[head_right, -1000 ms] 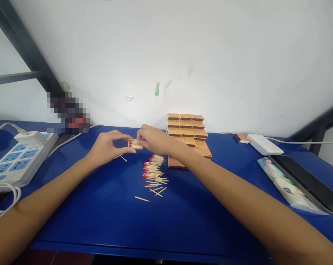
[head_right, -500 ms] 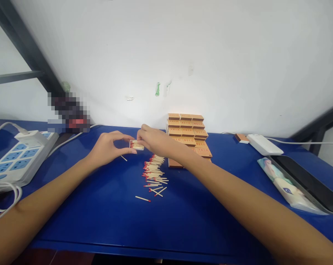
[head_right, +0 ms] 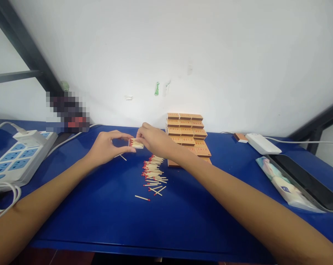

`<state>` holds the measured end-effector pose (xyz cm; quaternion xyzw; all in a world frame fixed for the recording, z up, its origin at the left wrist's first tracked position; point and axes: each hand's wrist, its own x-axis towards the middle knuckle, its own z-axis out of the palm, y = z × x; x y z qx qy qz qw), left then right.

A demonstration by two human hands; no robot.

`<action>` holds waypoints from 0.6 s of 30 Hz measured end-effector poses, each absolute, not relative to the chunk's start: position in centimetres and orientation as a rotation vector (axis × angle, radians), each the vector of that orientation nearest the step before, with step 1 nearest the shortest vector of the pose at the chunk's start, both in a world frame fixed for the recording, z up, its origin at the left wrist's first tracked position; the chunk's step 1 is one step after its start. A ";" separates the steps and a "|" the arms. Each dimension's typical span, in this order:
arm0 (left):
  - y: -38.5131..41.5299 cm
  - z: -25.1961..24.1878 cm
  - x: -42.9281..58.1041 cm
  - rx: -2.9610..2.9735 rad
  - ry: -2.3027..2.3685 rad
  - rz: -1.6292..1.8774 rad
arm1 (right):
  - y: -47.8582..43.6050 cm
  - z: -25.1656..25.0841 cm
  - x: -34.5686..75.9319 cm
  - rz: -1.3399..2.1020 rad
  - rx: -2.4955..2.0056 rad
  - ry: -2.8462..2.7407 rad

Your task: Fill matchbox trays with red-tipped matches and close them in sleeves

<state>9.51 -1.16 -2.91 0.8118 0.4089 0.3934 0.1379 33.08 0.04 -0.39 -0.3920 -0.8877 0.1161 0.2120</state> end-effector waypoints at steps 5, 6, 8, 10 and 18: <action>-1.1 -3.0 9.6 2.339 1.160 1.145 | 0.1 -0.9 33.1 0.341 -1.004 -2.402; -1.1 -3.0 9.6 2.343 1.163 1.144 | 0.1 -0.9 33.1 0.327 -1.008 -2.405; -1.1 -2.9 9.6 2.352 1.167 1.142 | 0.0 -0.7 33.2 0.303 -1.014 -2.402; -1.1 -2.8 9.5 2.358 1.161 1.139 | 0.0 -0.3 33.3 0.302 -1.001 -2.396; -1.3 -2.8 9.6 2.339 1.160 1.125 | -0.7 0.3 33.1 0.340 -0.944 -2.438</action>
